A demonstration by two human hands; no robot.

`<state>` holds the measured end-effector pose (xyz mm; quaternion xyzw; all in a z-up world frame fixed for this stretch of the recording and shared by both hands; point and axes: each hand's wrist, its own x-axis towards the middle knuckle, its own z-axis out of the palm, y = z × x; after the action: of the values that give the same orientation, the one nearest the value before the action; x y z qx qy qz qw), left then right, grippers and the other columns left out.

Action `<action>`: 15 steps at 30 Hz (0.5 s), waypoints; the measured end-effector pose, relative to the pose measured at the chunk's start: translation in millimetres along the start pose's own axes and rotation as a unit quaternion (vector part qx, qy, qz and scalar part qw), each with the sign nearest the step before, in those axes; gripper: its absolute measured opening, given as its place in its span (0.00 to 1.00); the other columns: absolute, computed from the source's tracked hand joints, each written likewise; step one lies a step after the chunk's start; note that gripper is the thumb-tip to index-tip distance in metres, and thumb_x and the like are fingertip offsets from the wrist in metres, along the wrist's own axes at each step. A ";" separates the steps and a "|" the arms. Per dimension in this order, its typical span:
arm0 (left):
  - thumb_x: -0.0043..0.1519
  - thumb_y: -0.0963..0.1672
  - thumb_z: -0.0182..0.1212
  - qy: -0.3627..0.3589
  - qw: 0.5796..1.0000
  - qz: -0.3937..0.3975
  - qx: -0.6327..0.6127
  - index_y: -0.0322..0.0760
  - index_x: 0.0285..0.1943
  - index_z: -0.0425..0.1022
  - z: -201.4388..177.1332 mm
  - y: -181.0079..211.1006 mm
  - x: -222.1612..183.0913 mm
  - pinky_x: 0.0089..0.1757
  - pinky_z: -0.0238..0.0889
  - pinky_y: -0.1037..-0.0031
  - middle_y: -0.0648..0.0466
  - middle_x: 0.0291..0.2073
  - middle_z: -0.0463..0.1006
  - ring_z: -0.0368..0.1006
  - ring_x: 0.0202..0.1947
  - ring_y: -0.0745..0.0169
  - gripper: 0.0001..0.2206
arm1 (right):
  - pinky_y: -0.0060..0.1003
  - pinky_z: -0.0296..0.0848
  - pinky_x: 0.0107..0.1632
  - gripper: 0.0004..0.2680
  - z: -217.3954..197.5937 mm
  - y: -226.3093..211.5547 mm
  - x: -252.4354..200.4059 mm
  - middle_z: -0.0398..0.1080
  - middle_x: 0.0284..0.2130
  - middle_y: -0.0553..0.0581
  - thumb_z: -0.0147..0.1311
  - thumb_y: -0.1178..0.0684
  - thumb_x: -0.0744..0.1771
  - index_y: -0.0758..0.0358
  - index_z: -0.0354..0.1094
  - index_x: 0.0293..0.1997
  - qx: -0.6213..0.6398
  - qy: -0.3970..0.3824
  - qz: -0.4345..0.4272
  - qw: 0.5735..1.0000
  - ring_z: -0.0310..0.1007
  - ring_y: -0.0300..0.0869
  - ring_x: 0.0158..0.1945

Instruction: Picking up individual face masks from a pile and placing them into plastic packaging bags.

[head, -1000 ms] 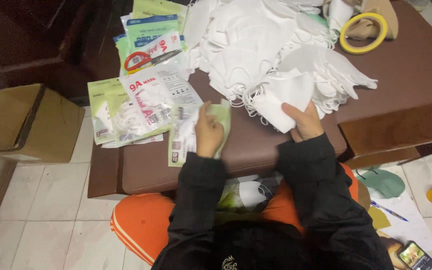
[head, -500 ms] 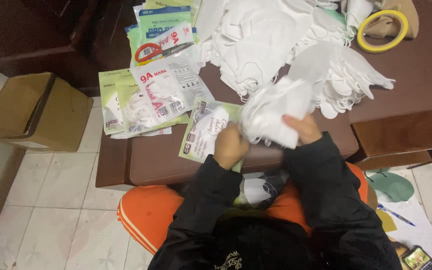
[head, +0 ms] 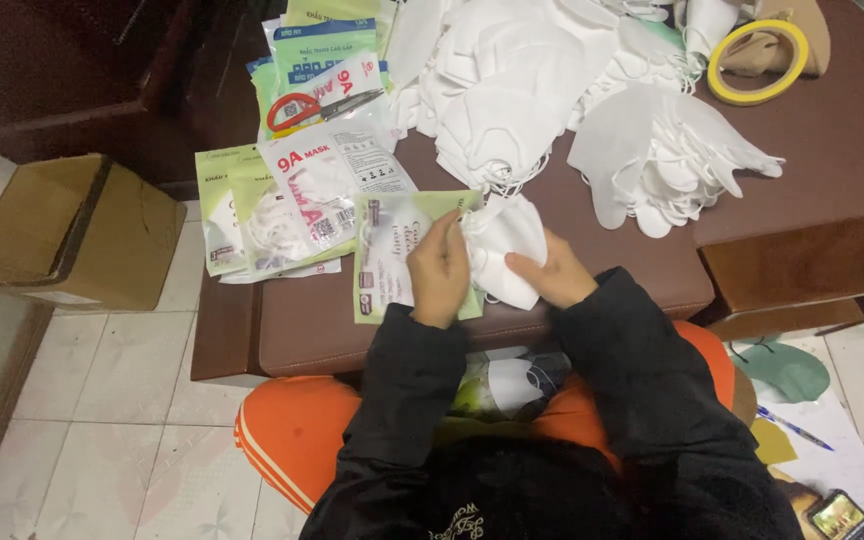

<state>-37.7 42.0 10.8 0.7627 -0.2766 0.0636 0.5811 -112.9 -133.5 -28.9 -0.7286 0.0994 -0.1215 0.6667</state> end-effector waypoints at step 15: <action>0.70 0.40 0.51 -0.013 0.963 0.210 0.168 0.29 0.62 0.74 45.0 -29.9 -22.0 0.44 0.76 0.69 0.38 0.45 0.82 0.81 0.43 0.51 0.14 | 0.64 0.68 0.59 0.20 22.0 85.0 13.3 0.69 0.57 0.76 0.52 0.55 0.69 0.73 0.58 0.69 -0.056 -0.002 -0.120 0.991 0.68 0.60 0.61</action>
<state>-51.4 13.3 -38.0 0.7749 -0.4239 0.2197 0.4141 -92.0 -124.5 -114.7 -0.7716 0.0172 -0.1935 0.6057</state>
